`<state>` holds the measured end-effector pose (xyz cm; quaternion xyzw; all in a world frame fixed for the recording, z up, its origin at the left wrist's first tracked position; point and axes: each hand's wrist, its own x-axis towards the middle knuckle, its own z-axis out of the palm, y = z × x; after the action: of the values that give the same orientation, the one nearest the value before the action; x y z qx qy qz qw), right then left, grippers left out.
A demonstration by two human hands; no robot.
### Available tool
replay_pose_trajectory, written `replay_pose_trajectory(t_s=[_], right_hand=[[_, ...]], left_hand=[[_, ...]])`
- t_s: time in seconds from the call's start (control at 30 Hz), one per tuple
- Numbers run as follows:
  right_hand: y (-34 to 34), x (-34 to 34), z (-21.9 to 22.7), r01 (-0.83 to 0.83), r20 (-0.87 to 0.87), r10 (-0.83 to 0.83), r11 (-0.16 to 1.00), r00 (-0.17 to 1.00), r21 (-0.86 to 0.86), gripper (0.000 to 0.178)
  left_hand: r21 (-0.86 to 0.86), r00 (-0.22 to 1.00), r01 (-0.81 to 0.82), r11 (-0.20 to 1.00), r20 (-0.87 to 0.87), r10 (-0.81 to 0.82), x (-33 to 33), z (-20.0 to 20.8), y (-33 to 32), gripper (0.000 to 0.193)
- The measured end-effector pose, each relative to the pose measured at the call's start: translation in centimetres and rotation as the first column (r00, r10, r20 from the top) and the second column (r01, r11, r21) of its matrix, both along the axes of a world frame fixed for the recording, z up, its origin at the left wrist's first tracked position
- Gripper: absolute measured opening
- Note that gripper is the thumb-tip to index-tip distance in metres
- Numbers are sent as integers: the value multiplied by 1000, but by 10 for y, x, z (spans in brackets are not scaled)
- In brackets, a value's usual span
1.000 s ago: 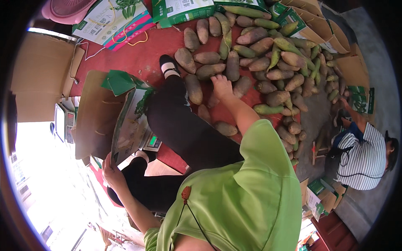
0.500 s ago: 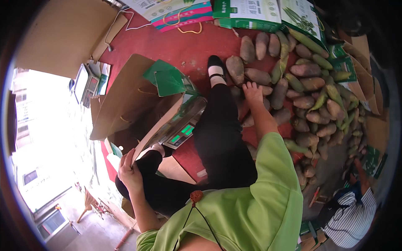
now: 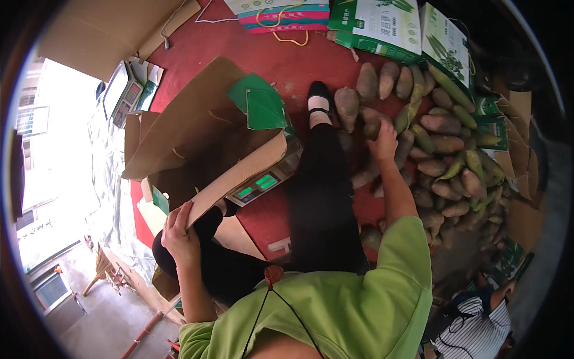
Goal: Packing large tubers (possibly lotus root) into cardboard boxes and paper bags after weighing them.
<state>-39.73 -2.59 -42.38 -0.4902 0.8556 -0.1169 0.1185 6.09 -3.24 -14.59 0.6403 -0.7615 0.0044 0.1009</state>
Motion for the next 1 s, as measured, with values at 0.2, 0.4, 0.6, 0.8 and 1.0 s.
replay_pose_trajectory(t_s=[0.2,0.4,0.6,0.8,1.0], right_hand=[[-22,-21,87,438,698,-43,805,715,-400,78],[-52,28,261,354,736,305,724,605,-591,72],[-81,131,378,-152,501,755,605,423,-782,74],[-135,249,356,-733,314,932,342,183,-588,70],[-171,336,253,-991,275,961,72,38,-117,75]], left_hand=[[-31,998,54,998,-10,-54,10,-6,3,28],[-21,999,40,999,-16,-41,11,-7,8,27],[-62,998,53,997,-14,-54,14,-5,11,27],[-59,996,89,994,-25,-91,20,-6,13,29],[-17,993,100,995,-61,-100,20,-15,12,30]])
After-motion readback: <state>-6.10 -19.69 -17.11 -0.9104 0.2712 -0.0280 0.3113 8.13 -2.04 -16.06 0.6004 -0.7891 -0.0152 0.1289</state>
